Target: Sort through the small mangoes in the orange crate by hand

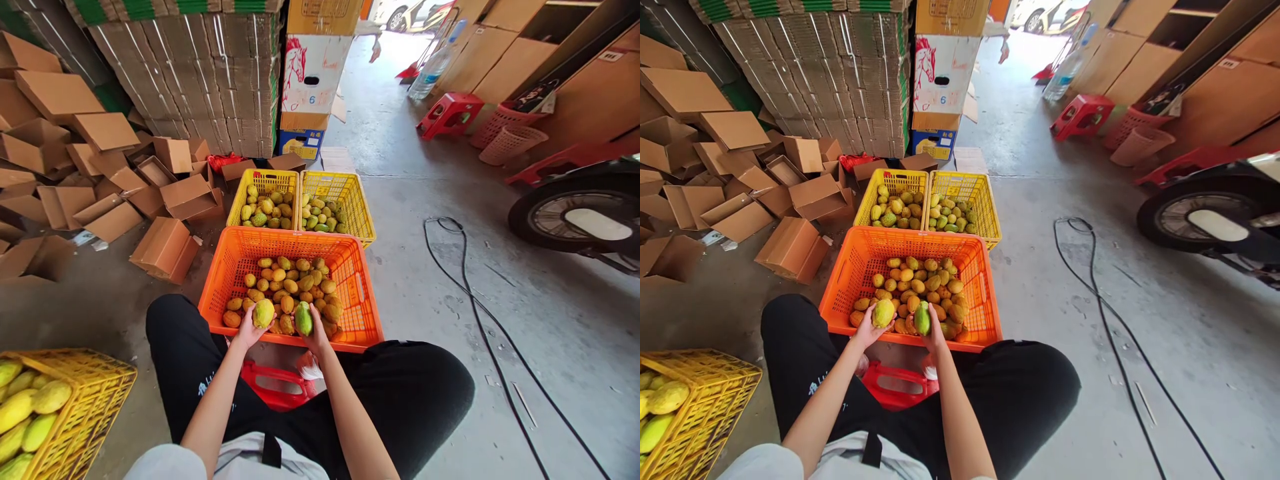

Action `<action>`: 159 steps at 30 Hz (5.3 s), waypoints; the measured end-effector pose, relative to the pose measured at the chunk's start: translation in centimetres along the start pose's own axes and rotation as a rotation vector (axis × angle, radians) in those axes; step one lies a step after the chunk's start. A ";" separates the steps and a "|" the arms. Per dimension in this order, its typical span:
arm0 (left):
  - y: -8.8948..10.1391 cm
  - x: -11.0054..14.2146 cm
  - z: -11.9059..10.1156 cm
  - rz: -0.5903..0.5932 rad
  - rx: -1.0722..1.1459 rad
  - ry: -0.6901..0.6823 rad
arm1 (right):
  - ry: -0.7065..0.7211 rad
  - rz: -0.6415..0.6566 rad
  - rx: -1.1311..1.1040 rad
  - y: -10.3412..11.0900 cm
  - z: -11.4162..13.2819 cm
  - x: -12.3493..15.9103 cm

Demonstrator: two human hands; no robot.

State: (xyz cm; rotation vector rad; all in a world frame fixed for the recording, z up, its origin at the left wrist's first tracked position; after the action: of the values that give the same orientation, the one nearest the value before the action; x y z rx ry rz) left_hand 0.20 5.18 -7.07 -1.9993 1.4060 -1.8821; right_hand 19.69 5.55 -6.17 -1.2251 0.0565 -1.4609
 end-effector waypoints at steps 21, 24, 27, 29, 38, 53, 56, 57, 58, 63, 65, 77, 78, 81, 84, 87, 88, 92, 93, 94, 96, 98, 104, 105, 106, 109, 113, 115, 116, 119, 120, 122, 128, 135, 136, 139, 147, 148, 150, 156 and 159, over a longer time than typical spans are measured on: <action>-1.0 1.8 -0.1 0.046 -0.061 -0.068 | 0.018 0.002 0.125 -0.7 0.0 0.5; -1.1 1.8 -0.2 0.047 -0.025 -0.100 | 0.054 -0.018 0.128 -0.4 0.0 0.5; -0.8 1.6 -0.2 -0.057 -0.034 -0.138 | 0.077 -0.001 0.142 -0.5 0.0 0.6; -0.7 1.4 -0.1 -0.106 -0.068 -0.138 | 0.086 0.002 0.146 -0.7 0.1 0.7; -0.8 1.2 -0.1 0.007 -0.026 -0.067 | -0.043 -0.038 0.108 -0.8 0.1 0.5; -0.7 1.4 0.1 0.058 -0.059 -0.104 | 0.106 -0.018 0.104 -0.9 0.3 0.6; -0.5 1.3 0.0 0.026 -0.041 -0.131 | 0.085 -0.040 0.103 -0.4 0.1 0.3; -0.4 1.2 0.0 -0.004 -0.037 -0.145 | 0.077 -0.042 0.113 -0.3 0.1 0.3; -0.3 1.2 0.0 -0.039 -0.037 -0.153 | 0.071 -0.040 0.128 -0.3 0.0 0.2; -0.5 1.1 -0.1 -0.072 -0.044 -0.120 | 0.102 -0.007 0.209 -0.5 0.0 0.5; -0.8 1.2 -0.1 -0.048 -0.025 -0.088 | 0.116 0.005 0.219 -0.7 0.1 0.7; -0.7 0.9 0.0 0.015 0.051 0.003 | -0.057 -0.014 0.013 -0.4 0.0 -0.1; -0.7 1.0 0.0 0.015 0.053 -0.002 | -0.060 -0.009 0.014 -0.4 0.1 0.0; -1.0 1.4 -0.1 0.021 0.042 -0.034 | -0.051 -0.032 0.010 -0.4 0.3 0.4; -1.1 1.7 -0.2 0.015 0.025 -0.074 | -0.014 -0.116 -0.008 -0.2 0.2 0.5; -1.1 1.8 -0.1 0.011 0.015 -0.090 | -0.012 -0.148 -0.013 -0.2 0.1 0.5; -1.1 1.8 -0.1 0.013 0.012 -0.087 | -0.019 -0.144 -0.018 -0.3 0.1 0.5; -1.1 1.7 -0.1 0.027 0.016 -0.080 | -0.060 -0.130 -0.088 -0.3 0.3 0.4; -1.0 1.7 -0.1 0.024 0.020 -0.091 | -0.072 -0.122 -0.106 -0.3 0.3 0.4; -1.0 1.7 -0.2 0.008 0.025 -0.109 | -0.085 -0.109 -0.117 -0.3 0.3 0.3; -0.7 1.6 -0.2 -0.051 0.027 -0.150 | -0.113 -0.072 -0.122 -0.2 0.2 0.1; -0.5 1.4 -0.3 -0.107 0.015 -0.167 | -0.125 -0.036 -0.111 0.0 0.2 -0.2; -0.7 1.1 -0.2 -0.031 -0.017 -0.079 | -0.058 -0.011 -0.070 0.2 0.0 -0.5; -0.7 1.1 -0.2 -0.021 -0.014 -0.070 | -0.036 -0.020 -0.064 0.2 0.0 -0.5; -0.7 1.1 -0.2 -0.011 -0.010 -0.062 | -0.012 -0.031 -0.059 0.2 0.1 -0.5; -0.9 1.1 -0.2 0.040 0.000 -0.040 | 0.054 -0.060 -0.044 -0.1 0.1 -0.4; -1.1 1.4 -0.2 0.075 0.012 -0.018 | 0.047 -0.066 -0.035 -0.4 0.2 -0.2; -1.2 1.6 -0.2 0.071 0.021 -0.004 | 0.016 -0.088 -0.049 -0.4 0.2 -0.1; -1.3 1.7 -0.2 0.066 0.026 0.001 | -0.005 -0.098 -0.053 -0.4 0.2 -0.1; -1.5 1.8 -0.3 0.044 0.049 0.001 | -0.064 -0.098 -0.038 -0.4 0.2 -0.2; -1.5 1.9 -0.3 0.035 0.060 -0.004 | -0.080 -0.091 -0.026 -0.4 0.1 -0.2; -1.5 1.9 -0.4 0.014 0.076 -0.016 | -0.099 -0.084 -0.011 -0.4 0.1 -0.3; -1.7 2.2 -0.4 -0.025 0.057 -0.066 | -0.097 -0.083 -0.006 -0.8 0.1 -0.2; -1.5 2.0 -0.2 -0.017 -0.009 -0.086 | 0.115 -0.039 0.052 -1.0 0.4 0.2; -1.5 1.9 -0.2 -0.017 -0.011 -0.088 | 0.118 -0.037 0.059 -1.0 0.4 0.2; -1.3 1.7 -0.3 -0.021 -0.010 -0.094 | 0.101 -0.046 0.066 -1.0 0.4 0.3; -1.0 1.5 -0.2 -0.003 -0.026 -0.100 | 0.020 0.032 0.113 -1.1 0.2 0.5; -0.9 1.4 -0.2 -0.001 -0.031 -0.098 | 0.003 0.039 0.113 -1.1 0.1 0.5; -0.8 1.3 -0.1 0.000 -0.034 -0.100 | -0.021 0.048 0.103 -1.1 0.1 0.5; -0.2 0.8 0.2 0.045 -0.095 -0.073 | -0.107 0.048 0.033 -1.1 0.2 0.7; -0.1 0.8 0.2 0.055 -0.096 -0.067 | -0.121 0.044 0.036 -1.2 0.2 0.7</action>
State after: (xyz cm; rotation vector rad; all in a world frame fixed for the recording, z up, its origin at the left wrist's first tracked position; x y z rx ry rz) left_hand 0.28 4.63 -6.43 -2.0225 1.5442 -1.7403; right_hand 19.12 5.54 -4.88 -1.2730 -0.0244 -1.3423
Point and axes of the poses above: each hand's wrist, its own x-axis away from the middle knuckle, its own y-axis out of the back of the hand, z = x × y, the point moved 3 cm from there along -x, towards the middle knuckle, and after that the axes turned 1 degree about -y, right-handed, at the moved point
